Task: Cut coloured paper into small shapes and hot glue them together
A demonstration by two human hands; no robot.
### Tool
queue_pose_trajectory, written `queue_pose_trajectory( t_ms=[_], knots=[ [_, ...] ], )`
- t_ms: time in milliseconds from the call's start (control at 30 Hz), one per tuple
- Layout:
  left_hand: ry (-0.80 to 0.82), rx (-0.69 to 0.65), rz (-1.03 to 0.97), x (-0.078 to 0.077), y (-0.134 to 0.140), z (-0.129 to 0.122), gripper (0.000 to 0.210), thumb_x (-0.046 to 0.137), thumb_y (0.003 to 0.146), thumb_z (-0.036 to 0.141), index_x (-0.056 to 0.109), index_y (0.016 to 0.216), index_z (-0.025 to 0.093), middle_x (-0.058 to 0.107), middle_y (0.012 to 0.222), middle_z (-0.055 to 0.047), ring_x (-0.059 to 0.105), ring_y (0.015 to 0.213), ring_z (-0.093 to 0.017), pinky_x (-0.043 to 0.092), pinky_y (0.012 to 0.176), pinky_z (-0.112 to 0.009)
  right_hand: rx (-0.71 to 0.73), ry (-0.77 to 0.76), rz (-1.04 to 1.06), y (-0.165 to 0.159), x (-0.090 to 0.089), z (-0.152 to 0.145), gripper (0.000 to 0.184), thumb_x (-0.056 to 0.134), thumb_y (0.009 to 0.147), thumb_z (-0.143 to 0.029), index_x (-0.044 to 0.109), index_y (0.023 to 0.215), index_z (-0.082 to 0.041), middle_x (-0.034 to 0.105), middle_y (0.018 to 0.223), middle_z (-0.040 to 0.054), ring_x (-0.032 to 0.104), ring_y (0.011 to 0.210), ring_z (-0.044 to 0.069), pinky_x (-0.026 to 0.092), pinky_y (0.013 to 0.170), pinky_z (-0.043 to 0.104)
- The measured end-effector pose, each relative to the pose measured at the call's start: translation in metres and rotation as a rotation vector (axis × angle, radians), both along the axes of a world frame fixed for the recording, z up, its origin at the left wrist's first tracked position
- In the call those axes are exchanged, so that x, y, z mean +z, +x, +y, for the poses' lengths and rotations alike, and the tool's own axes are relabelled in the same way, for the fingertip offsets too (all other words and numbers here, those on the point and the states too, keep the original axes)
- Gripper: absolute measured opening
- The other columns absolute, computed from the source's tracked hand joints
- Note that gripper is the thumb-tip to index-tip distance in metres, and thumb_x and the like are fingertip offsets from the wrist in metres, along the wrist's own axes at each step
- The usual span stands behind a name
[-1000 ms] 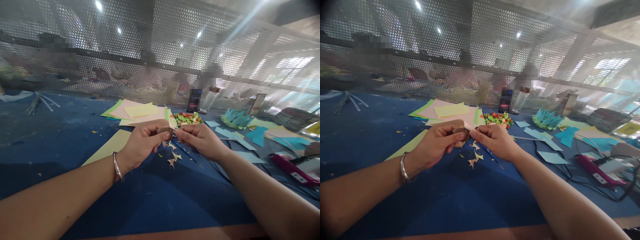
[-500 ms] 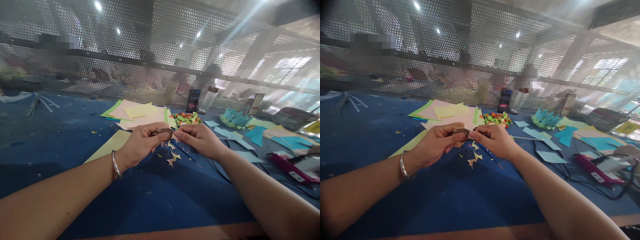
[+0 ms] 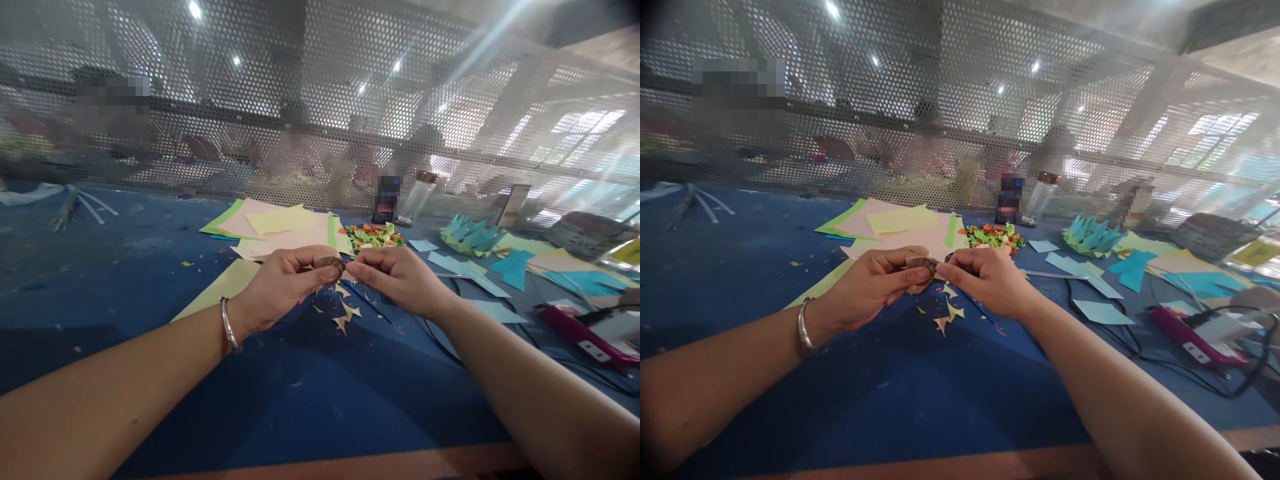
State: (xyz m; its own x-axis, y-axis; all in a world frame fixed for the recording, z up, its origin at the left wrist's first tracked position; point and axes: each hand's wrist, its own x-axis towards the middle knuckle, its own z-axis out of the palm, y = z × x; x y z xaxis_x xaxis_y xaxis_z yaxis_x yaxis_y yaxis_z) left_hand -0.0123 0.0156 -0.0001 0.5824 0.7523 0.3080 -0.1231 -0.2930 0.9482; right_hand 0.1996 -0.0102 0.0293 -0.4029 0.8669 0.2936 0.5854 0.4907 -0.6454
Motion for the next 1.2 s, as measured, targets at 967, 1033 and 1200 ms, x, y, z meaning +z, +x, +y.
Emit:
queue_pose_trajectory(
  t_ms=[967,1033,1200],
  knots=[
    [0.002,0.019,-0.067,0.004,0.002,-0.003,0.015,0.075,0.086,0.029,0.068,0.081,0.016,0.059,0.078,0.001,0.049,0.070,-0.009,0.040,0.065,-0.023,0.031,-0.090,0.178,0.001,-0.001,-0.002,0.050,0.060,0.088,-0.064,0.057,0.070,-0.018,0.040,0.059,-0.0052,0.032,0.053,0.009,0.024,0.050,0.025],
    [-0.003,0.048,-0.105,0.006,0.002,-0.005,0.016,0.076,0.086,0.029,0.066,0.084,0.017,0.058,0.076,0.002,0.049,0.069,-0.010,0.040,0.066,-0.024,0.040,-0.129,0.223,0.002,-0.001,-0.002,0.049,0.064,0.086,-0.064,0.056,0.070,-0.018,0.037,0.057,-0.0066,0.029,0.051,0.008,0.022,0.048,0.025],
    [0.038,0.081,-0.100,0.010,-0.001,-0.010,0.023,0.077,0.085,0.031,0.060,0.078,0.017,0.056,0.073,0.002,0.050,0.069,-0.011,0.041,0.067,-0.026,0.015,-0.114,0.326,0.000,-0.003,-0.003,0.047,0.076,0.078,-0.058,0.054,0.069,-0.018,0.041,0.062,-0.0057,0.033,0.055,0.008,0.023,0.049,0.025]
  ],
)
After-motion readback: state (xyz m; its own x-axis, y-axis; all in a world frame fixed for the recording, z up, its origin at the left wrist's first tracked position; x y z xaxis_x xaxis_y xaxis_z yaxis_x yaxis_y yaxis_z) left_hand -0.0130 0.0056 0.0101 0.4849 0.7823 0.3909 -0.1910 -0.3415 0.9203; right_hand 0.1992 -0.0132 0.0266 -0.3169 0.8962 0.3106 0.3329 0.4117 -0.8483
